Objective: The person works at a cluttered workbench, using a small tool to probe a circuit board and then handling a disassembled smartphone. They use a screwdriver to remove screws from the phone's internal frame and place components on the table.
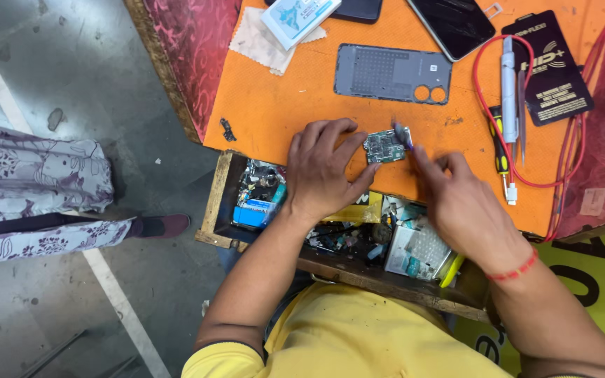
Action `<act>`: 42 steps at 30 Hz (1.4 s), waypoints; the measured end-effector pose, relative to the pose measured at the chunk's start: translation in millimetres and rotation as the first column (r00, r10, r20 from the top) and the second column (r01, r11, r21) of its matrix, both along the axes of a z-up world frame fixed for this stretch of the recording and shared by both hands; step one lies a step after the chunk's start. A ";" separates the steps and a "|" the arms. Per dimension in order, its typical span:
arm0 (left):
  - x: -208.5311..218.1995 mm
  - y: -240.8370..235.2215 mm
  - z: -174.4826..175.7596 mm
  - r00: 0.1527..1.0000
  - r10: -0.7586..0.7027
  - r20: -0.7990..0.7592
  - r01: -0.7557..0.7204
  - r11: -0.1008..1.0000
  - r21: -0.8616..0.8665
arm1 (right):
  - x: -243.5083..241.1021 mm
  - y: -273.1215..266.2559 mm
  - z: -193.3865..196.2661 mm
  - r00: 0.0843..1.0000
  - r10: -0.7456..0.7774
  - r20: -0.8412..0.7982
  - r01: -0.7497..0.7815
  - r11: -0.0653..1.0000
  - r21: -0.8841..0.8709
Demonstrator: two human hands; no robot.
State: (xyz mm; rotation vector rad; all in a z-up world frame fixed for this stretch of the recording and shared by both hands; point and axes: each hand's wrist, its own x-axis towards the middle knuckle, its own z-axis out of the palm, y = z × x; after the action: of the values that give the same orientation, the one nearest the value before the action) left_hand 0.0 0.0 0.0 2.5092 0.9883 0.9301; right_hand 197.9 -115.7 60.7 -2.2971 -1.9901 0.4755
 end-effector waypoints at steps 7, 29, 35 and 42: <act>0.2 -1.3 -0.3 1.000 0.007 0.016 -0.008 0.999 0.045 | 3.0 -1.9 1.8 0.979 0.203 -0.023 -0.194 0.960 0.203; 1.9 -2.5 -1.2 1.000 0.020 -0.001 -0.020 0.998 0.062 | -9.2 0.9 6.4 0.998 0.060 0.029 -0.064 0.988 0.143; 1.1 -2.3 -1.2 1.000 0.017 0.011 -0.018 0.998 0.062 | -12.4 4.7 10.7 0.997 0.063 0.040 -0.068 0.988 0.136; 0.1 -2.6 -0.3 1.000 0.015 0.002 -0.015 0.998 0.062 | -3.9 -5.9 12.0 0.997 0.069 0.038 -0.076 0.976 0.206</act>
State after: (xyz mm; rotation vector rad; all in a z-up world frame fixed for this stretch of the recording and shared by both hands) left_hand 0.1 -2.6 -0.3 2.5547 0.9937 0.9810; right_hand 194.1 -121.6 72.7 -2.1263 -2.0350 0.2255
